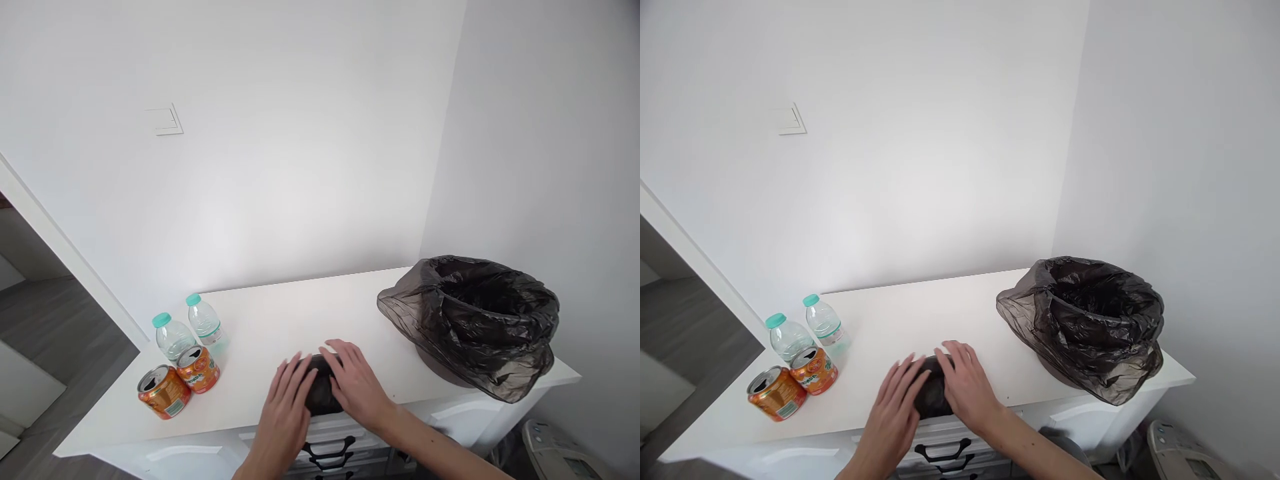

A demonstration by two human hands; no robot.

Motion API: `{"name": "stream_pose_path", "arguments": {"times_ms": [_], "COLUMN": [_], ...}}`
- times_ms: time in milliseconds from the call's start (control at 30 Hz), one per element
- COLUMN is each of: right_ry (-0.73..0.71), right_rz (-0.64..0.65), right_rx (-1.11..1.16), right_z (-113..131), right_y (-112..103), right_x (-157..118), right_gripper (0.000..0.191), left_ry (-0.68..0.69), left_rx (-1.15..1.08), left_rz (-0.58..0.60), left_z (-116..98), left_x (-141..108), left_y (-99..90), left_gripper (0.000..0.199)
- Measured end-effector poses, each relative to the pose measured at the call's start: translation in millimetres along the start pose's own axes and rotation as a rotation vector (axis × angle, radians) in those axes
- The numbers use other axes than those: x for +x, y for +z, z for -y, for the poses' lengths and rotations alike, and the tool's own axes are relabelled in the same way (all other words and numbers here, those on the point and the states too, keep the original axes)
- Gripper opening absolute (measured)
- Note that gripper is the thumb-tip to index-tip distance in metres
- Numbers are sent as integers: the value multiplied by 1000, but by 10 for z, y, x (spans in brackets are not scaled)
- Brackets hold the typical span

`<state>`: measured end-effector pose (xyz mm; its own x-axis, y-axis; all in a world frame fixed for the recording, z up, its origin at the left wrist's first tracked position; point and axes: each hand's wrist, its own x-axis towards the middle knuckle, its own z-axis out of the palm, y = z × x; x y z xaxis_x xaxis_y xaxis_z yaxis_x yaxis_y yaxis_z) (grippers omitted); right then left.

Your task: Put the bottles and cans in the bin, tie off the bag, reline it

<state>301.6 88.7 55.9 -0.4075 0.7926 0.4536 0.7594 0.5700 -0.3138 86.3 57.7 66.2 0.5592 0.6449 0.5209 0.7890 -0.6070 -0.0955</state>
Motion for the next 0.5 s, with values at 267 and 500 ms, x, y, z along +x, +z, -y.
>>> {"name": "stream_pose_path", "arguments": {"times_ms": [267, 500], "right_ry": [-33, -57], "right_rz": [146, 129], "right_rx": [-18, 19], "right_z": [-66, -80], "right_y": [376, 403], "right_x": [-134, -143], "right_gripper": [53, 53], "left_ry": [-55, -74], "left_rx": [111, 144], "left_rz": [143, 70], "left_z": [155, 260], "left_x": [-99, -290], "left_y": [498, 598], "left_gripper": [56, 70]}}
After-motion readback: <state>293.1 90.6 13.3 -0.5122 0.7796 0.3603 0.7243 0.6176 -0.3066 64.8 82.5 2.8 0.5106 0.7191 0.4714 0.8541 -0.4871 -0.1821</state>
